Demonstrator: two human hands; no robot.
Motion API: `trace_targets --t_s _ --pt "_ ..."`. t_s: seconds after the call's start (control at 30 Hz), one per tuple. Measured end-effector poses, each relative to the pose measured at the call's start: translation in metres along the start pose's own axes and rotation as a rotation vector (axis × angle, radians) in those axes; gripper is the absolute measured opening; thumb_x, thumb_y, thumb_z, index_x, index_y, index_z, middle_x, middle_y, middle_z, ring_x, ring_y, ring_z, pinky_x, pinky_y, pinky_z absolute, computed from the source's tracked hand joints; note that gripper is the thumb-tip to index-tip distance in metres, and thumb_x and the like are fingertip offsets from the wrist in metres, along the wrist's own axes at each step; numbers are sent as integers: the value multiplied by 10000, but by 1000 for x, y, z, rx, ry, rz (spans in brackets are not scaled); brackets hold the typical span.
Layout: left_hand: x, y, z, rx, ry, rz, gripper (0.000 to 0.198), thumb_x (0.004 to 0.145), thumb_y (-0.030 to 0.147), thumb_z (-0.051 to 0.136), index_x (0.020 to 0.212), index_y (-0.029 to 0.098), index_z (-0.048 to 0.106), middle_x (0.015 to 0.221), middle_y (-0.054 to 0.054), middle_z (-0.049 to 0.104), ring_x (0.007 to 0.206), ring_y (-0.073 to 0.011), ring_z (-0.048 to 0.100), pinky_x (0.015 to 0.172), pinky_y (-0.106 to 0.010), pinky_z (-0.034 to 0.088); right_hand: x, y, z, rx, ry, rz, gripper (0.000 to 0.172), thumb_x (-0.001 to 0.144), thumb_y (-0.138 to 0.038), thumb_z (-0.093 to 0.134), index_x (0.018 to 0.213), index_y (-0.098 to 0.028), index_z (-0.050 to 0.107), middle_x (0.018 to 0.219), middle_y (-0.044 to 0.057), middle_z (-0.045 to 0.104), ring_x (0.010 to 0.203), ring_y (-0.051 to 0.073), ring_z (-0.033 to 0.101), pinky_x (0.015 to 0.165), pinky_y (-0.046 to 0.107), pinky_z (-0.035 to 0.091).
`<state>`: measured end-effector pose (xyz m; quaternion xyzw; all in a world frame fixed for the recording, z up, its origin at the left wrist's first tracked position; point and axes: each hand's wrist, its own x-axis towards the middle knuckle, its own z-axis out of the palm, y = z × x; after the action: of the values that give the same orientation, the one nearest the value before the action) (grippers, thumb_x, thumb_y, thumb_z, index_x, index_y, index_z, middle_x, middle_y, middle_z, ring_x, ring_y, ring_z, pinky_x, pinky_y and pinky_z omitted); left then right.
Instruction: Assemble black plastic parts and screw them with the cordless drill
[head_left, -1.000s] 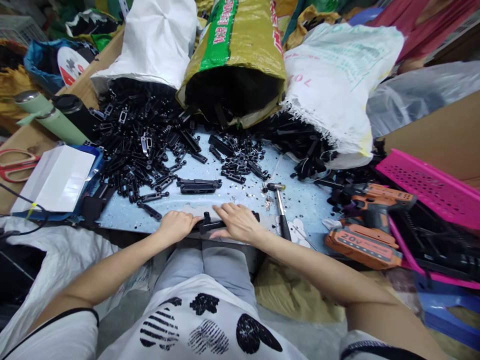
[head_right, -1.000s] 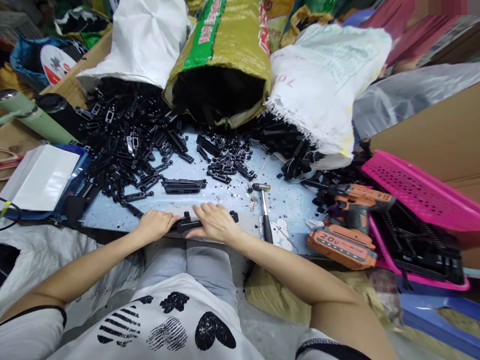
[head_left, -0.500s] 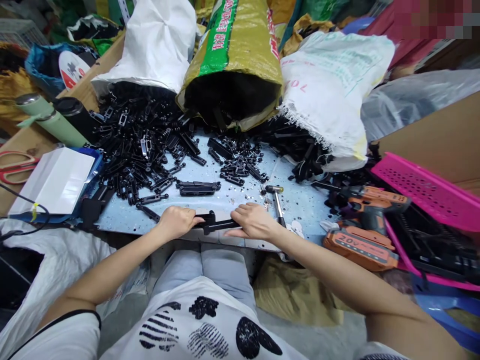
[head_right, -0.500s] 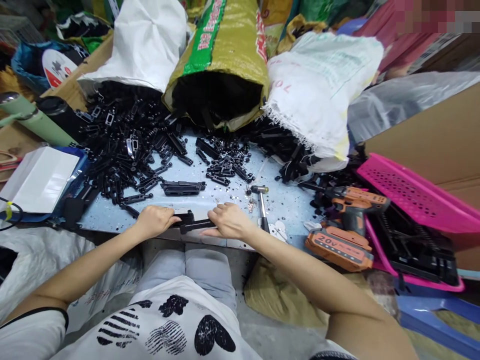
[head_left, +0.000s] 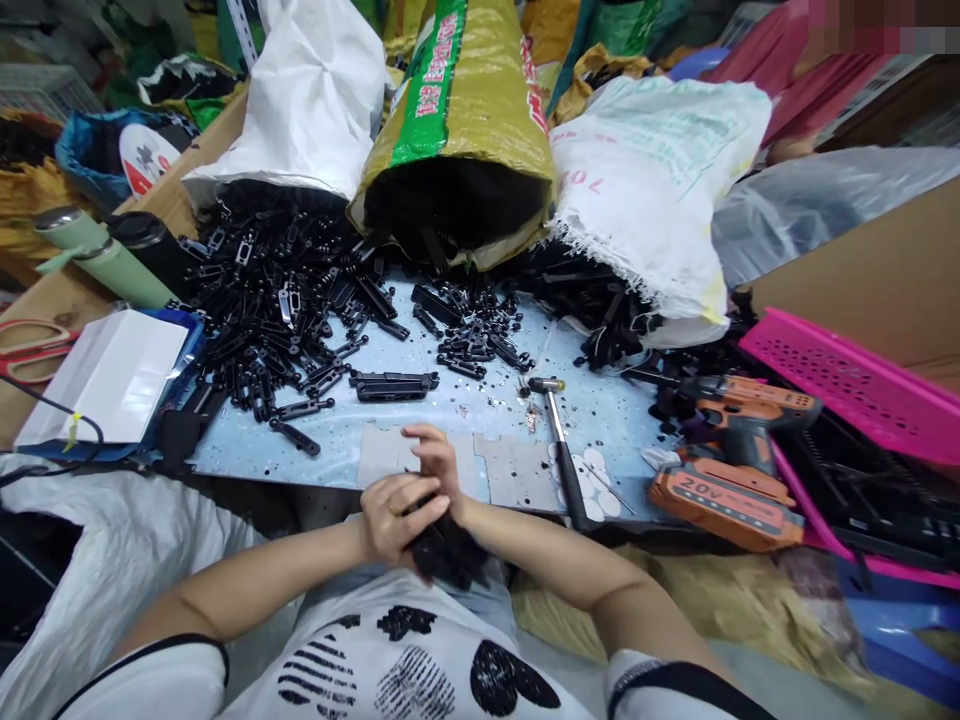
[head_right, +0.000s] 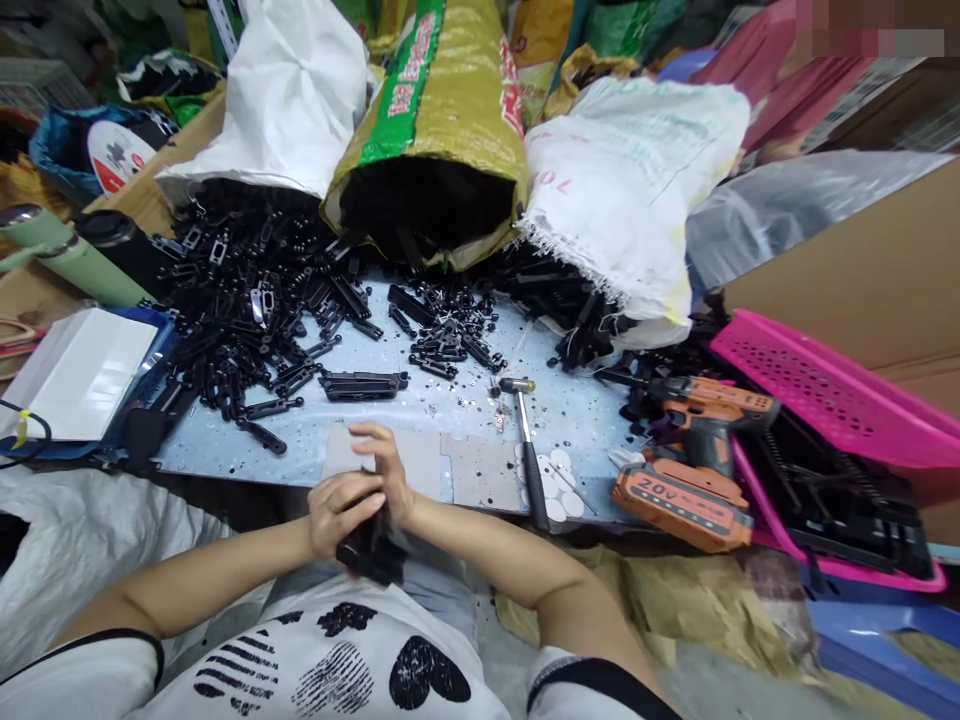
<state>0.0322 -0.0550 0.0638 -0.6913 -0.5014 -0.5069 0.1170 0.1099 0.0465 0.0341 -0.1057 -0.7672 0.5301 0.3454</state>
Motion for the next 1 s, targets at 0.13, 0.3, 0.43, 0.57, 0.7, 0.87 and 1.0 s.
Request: trace_targets --t_s 0.13,0.3,0.43,0.57,0.7,0.87,1.0 --pt "-24 -60 8 350 -331 -47 528 874 592 422 1249 247 557 1039 -114 629 988 -237 591 830 -344 469 86 61 -41 -469 -123 -140 407 893 -529 367 1095 -213 524 1224 128 525 1174 267 444 1002 467 333" --pt "-4 -128 15 579 -664 -216 489 868 501 505 1249 201 565 1097 -162 609 1102 -300 521 908 -431 407 208 118 -101 -1027 -105 120 414 891 -225 395 1284 -104 444 1282 181 508 1191 297 396 973 441 317" --pt "32 -139 35 673 -570 -232 494 877 452 515 1262 144 536 1177 -179 570 1214 -326 429 1023 -512 277 252 138 -107 -1106 -193 234 494 815 -170 500 1298 -84 440 1179 187 581 1129 310 451 958 456 324" --pt "71 -141 76 604 -641 -157 286 903 240 459 1135 127 582 1127 -152 577 1175 -287 446 949 -420 348 253 136 -122 -983 -24 243 343 799 -198 504 1128 -110 547 1161 164 565 1025 252 519 905 374 401" --pt "96 -154 131 500 -844 -85 217 876 89 406 981 114 595 1018 -131 595 1041 -264 510 842 -393 393 214 102 -165 -746 242 173 299 758 -287 575 1017 -140 540 1160 132 533 929 211 544 842 346 451" --pt "102 -150 157 443 -805 -249 232 899 77 350 991 67 563 1015 -171 589 1004 -262 527 824 -385 416 124 41 -177 -324 277 209 614 740 -443 651 1245 -204 397 1007 66 606 912 212 583 845 394 477" --pt "86 -132 121 308 -694 -293 235 913 121 385 1118 111 500 1032 -123 587 980 -222 551 837 -334 437 62 35 -138 119 309 372 555 748 -523 629 1181 -233 438 932 49 642 906 213 618 859 404 486"
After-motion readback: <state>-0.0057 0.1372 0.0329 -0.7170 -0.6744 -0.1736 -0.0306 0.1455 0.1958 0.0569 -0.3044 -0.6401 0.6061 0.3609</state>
